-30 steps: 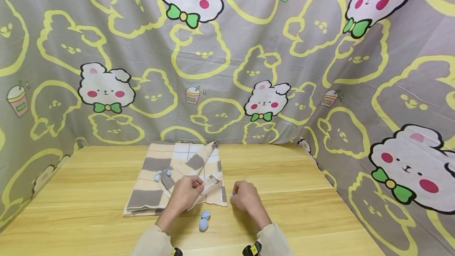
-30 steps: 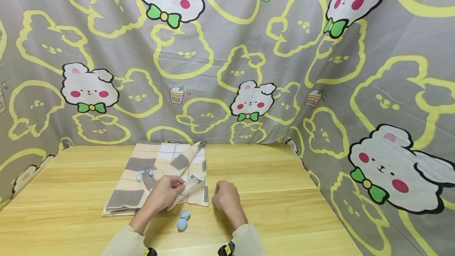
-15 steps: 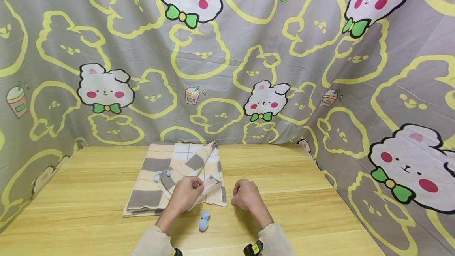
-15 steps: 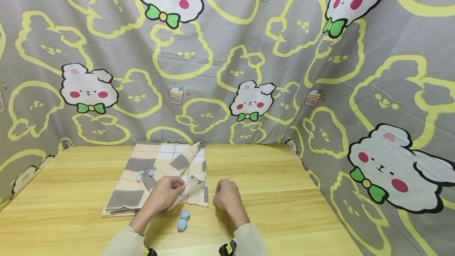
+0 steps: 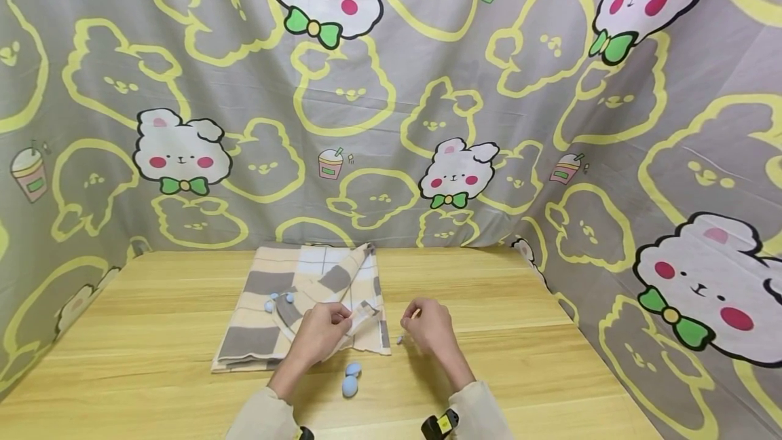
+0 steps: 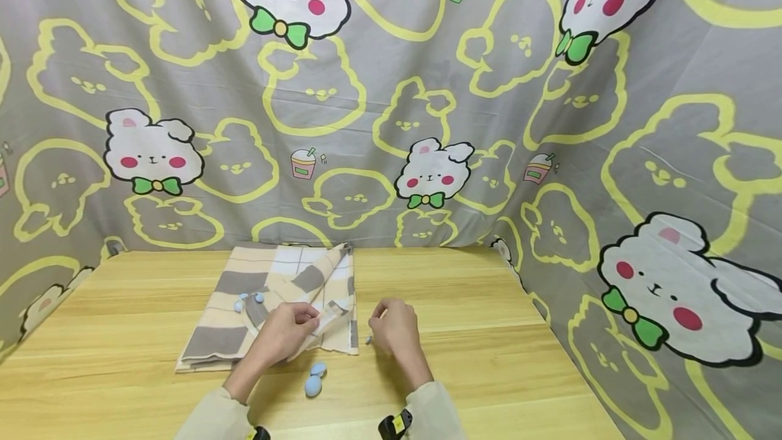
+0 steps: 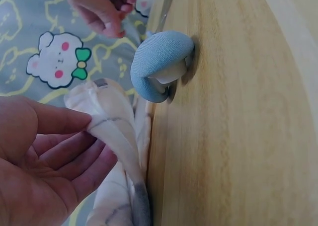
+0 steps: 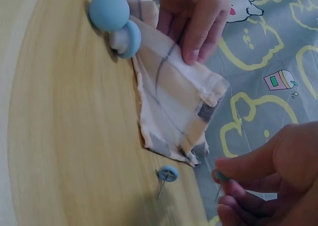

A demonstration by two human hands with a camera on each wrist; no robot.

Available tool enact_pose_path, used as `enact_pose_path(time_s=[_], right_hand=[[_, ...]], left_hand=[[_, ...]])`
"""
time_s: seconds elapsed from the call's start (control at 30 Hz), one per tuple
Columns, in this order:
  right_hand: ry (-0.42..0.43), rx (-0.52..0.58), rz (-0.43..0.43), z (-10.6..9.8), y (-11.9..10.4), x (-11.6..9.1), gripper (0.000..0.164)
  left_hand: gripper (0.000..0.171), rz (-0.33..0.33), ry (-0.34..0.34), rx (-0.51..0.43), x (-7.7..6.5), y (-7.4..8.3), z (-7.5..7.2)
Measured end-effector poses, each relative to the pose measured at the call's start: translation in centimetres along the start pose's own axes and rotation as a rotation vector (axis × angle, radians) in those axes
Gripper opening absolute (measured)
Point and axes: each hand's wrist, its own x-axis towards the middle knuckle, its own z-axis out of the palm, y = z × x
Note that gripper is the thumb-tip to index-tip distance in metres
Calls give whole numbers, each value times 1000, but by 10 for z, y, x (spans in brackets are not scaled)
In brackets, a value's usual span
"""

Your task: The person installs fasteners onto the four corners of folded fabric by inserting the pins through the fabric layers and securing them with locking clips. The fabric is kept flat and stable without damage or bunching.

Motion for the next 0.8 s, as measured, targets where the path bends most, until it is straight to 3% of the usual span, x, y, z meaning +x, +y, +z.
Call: enact_pose_path(time_s=[0.27,0.8], right_hand=[[-30,131,2,11,-2,-1,6],[-70,190,-39,21,-11,-3,4]], left_hand=[[7,13,-7,-9,0,1,0],[9,10,21,-44,1,-1,1]])
